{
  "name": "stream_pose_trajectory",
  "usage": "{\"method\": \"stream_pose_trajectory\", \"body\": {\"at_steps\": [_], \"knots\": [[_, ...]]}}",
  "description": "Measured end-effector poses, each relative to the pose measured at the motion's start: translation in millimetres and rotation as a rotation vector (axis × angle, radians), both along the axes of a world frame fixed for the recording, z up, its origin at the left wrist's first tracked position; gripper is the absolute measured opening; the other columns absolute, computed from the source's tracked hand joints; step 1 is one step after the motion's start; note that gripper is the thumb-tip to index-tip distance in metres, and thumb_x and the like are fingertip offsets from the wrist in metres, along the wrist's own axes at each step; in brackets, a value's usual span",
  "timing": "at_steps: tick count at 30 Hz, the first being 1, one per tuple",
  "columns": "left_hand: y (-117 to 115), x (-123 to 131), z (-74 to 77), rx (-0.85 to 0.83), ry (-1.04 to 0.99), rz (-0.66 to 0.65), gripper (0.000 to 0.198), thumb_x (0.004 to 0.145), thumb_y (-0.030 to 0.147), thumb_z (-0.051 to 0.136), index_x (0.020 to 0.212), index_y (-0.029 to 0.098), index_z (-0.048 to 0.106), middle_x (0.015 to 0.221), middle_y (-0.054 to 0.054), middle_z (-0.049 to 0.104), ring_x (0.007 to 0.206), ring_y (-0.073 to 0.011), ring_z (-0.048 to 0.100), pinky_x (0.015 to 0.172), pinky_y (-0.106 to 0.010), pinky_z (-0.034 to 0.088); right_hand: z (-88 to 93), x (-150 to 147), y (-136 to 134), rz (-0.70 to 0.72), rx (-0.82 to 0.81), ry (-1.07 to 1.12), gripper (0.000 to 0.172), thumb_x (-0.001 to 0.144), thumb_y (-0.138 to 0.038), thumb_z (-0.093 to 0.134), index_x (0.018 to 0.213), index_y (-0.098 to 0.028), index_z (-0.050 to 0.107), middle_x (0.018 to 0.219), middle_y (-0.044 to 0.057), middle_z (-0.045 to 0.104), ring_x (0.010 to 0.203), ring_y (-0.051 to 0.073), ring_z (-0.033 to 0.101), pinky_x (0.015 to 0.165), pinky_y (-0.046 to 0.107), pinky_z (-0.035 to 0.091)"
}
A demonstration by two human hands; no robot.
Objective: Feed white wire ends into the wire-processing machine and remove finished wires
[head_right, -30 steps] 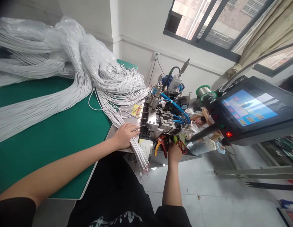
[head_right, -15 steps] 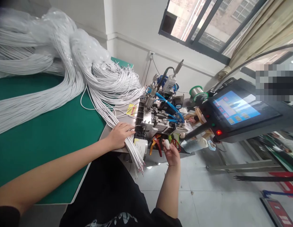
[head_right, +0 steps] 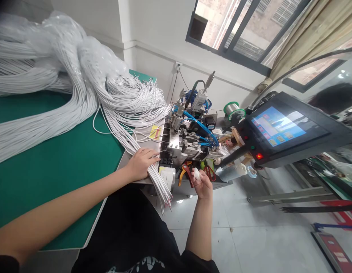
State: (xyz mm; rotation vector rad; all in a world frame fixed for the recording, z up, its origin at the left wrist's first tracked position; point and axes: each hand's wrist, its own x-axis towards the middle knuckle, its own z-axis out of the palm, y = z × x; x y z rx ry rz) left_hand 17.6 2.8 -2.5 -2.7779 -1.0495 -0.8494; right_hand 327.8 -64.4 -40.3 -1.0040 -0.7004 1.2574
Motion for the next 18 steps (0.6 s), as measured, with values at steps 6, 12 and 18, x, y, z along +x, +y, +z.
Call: {"method": "stream_pose_trajectory", "body": {"at_steps": [6,12,18], "knots": [[0.3,-0.2,-1.7,0.015,-0.008,-0.003,0.029,0.078,0.012,0.055,0.103,0.017,0.069,0.115,-0.010,0.064,0.107,-0.0251,0.055,0.092,-0.041,0.037,4.7,-7.3,-0.4,0.025,-0.008,0.054,0.022,0.060,-0.029,0.080,0.069,-0.020,0.062,0.089,0.004,0.071,0.074,0.014,0.069,0.067,0.022,0.057],[0.7,0.5,-3.0,0.005,-0.009,0.000,0.031,0.077,0.012,0.055,0.104,0.017,0.069,0.115,-0.010,0.064,0.108,-0.0254,0.054,0.093,-0.042,0.036,12.7,-13.2,-3.1,0.037,0.019,0.027,0.025,0.060,-0.030,0.082,0.070,-0.021,0.062,0.085,0.001,0.070,0.072,0.014,0.068,0.063,0.024,0.058],[0.5,0.1,-1.0,-0.003,0.004,0.005,0.030,0.079,0.012,0.054,0.105,0.018,0.069,0.116,-0.010,0.064,0.108,-0.0255,0.055,0.094,-0.042,0.036,18.5,-19.8,-5.5,0.055,0.016,0.038,0.024,0.060,-0.030,0.083,0.069,-0.020,0.062,0.084,0.002,0.068,0.077,0.015,0.068,0.062,0.022,0.057]]}}
